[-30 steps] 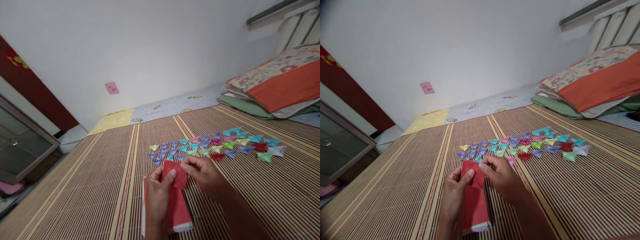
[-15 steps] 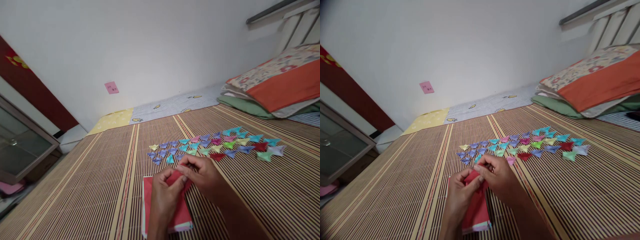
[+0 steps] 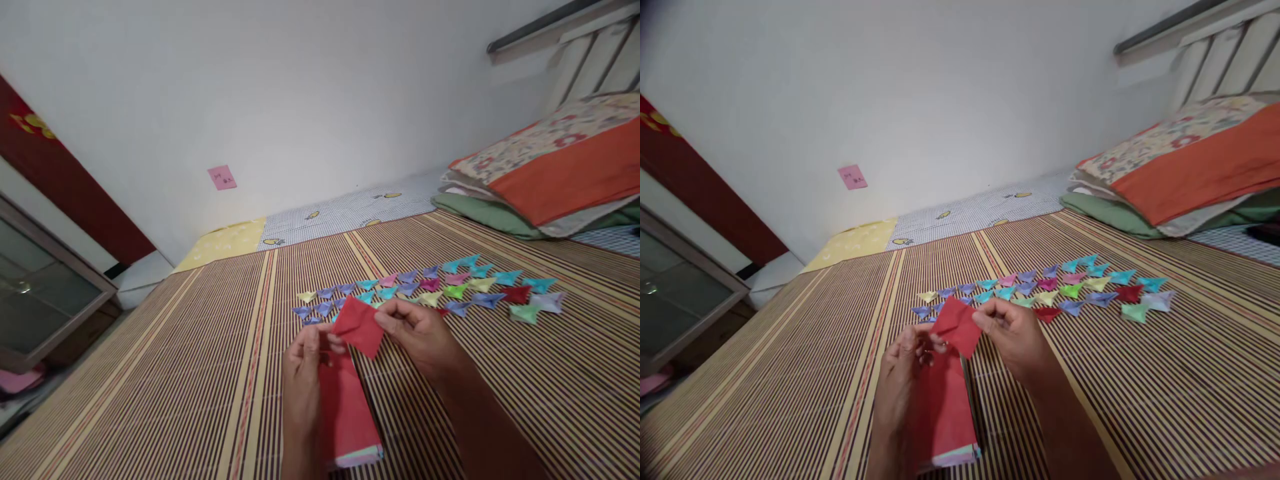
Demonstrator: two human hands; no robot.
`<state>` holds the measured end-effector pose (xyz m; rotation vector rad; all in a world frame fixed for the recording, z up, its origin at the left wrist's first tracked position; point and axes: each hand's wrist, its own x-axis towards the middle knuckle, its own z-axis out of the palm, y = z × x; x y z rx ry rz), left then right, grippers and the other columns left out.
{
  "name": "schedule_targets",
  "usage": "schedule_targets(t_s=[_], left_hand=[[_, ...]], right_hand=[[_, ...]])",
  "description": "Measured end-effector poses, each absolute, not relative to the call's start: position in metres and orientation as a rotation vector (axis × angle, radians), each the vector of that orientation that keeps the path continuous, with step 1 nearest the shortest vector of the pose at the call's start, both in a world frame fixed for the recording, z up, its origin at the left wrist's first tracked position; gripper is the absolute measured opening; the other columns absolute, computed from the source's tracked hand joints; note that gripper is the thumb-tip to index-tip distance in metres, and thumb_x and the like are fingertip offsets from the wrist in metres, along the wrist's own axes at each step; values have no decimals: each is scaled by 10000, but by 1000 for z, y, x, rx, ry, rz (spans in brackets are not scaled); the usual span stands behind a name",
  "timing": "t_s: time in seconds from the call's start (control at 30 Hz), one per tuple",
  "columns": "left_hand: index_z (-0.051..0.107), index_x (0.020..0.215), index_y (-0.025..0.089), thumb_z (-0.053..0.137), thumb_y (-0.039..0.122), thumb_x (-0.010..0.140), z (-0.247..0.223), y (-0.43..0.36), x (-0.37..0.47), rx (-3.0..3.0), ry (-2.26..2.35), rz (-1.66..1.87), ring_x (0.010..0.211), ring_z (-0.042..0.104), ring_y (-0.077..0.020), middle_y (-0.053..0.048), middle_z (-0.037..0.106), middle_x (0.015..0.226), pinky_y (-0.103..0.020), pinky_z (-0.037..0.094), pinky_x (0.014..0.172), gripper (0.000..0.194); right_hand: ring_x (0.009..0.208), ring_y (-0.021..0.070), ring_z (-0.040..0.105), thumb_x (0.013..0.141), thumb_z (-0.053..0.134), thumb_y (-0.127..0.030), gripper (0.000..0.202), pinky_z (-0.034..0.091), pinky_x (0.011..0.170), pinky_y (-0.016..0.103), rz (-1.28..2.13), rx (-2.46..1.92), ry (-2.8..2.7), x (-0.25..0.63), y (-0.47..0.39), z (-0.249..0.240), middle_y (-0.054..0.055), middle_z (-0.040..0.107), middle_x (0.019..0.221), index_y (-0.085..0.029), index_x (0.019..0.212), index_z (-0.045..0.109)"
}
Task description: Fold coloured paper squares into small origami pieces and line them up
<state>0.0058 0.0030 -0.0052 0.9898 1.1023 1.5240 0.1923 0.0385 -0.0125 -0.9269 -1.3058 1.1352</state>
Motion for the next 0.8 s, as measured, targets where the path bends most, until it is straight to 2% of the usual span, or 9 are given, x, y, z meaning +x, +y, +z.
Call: schedule_targets(t_s=[0.1,0.2,0.27,0.33,0.43,0.53,0.6,0.67,0.8], left_hand=[[735,994,130,761,491,859,-7,5,8,904,1002,1482,601,649,-120,-53,739,749,-195,443,564,386],[679,1089,130,856,406,781,-3,1,18,796,875,1375,508,673,-124,-56,763,709,-167,409,467,450],[661,1070,146,905,370,722,2,-2,27,690,778,1332,482,695,-151,-78,788,718,-162,412,424,480],[670,925,148,919,302,702,5,-4,34,604,682,1335,494,714,-159,-100,807,752,-158,445,415,367],[716,817,127,887,220,727,9,-6,37,545,573,1357,581,752,-157,-137,829,871,-163,535,487,215],[793,897,112,854,192,740,12,-8,33,548,544,1382,736,795,-192,-167,828,984,-197,609,634,186],[819,954,120,847,237,753,13,-9,29,581,541,1403,808,803,-229,-168,827,989,-235,626,704,234],[828,992,113,825,390,789,13,-10,26,637,548,1391,841,801,-266,-181,823,1003,-283,634,733,344],[831,961,101,714,680,805,9,-10,21,727,701,1388,787,786,-268,-193,811,1035,-318,624,678,611]], right_hand=[[513,115,496,833,779,-468,297,417,504,230,1130,-912,-1091,188,44,-18,-40,573,578,-193,833,666],[591,130,606,793,833,-441,305,496,583,237,1223,-817,-1004,178,43,-20,-3,671,654,-187,869,682],[644,140,648,793,837,-431,299,524,613,245,1328,-737,-968,170,41,-20,16,709,727,-191,895,690],[675,153,670,806,820,-431,283,547,617,266,1423,-676,-974,163,40,-21,31,735,810,-204,923,698],[768,186,701,797,815,-427,259,578,676,305,1459,-636,-1040,156,41,-24,44,751,891,-217,915,721],[831,194,709,766,832,-384,222,577,748,304,1422,-605,-1082,152,44,-29,39,754,876,-215,883,749],[794,182,701,755,829,-328,174,568,728,288,1402,-595,-1091,152,46,-31,25,746,844,-220,871,757],[753,170,685,739,820,-267,122,556,693,271,1382,-598,-1111,153,47,-31,9,727,812,-225,836,761],[918,181,692,730,781,-168,168,551,822,274,1274,-647,-1156,165,46,-25,24,745,971,-241,881,797]])
